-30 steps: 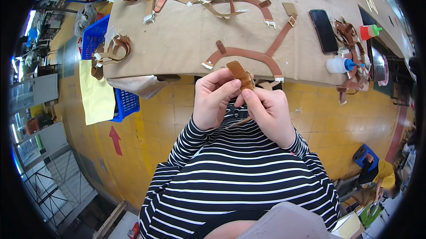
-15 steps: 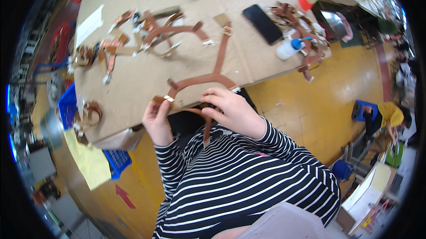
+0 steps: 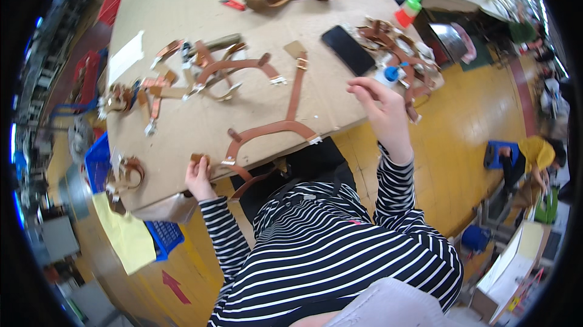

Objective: The person assembles brown leather straps by applying glue from a squeeze bottle to strap ends and buckles, then pressing the pieces together. The person handles multiple strap segments and buckles, aligns them, and sets the assembled pieces on the worktable.

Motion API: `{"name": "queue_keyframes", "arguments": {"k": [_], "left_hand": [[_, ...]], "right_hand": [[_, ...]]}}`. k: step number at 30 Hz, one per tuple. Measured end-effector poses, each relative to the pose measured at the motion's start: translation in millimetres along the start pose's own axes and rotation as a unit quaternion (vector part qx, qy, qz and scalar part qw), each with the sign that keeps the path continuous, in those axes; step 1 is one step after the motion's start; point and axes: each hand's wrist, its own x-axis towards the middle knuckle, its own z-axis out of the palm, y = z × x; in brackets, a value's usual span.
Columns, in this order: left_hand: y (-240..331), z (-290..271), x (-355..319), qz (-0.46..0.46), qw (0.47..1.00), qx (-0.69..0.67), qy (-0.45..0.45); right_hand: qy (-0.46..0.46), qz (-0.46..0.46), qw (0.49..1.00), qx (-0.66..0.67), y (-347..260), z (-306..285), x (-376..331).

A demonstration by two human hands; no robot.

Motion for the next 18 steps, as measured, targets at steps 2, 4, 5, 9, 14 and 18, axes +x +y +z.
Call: {"name": "queue_keyframes", "arguments": {"k": [2,4,5,9,14,18], "left_hand": [[2.0,4.7,-6.1,0.035,0.999,-0.012,0.002],[0.7,10.6,-24.3,0.128,0.988,-0.049,-0.066],[-1.6,18.6,-37.0,0.111,0.992,-0.041,-0.045],[-6.7,38.5,-70.1,0.137,0.987,-0.033,-0.076],[-21.2,32.5,-78.1,0.109,0.990,-0.028,-0.087],[-24.3,53.0,-85.8,0.058,0.980,-0.109,-0.155]], "right_hand": [[-0.066,-0.069,0.994,-0.050,28.3,36.8,33.5],[-0.005,-0.078,0.994,-0.075,62.1,89.5,88.6],[0.011,-0.061,0.972,-0.226,76.4,114.0,99.8],[-0.021,0.001,0.907,-0.421,108.1,169.1,148.0],[-0.093,-0.059,0.902,-0.418,105.0,168.1,167.7],[0.033,-0.168,0.972,-0.162,65.7,153.5,148.5]]}}
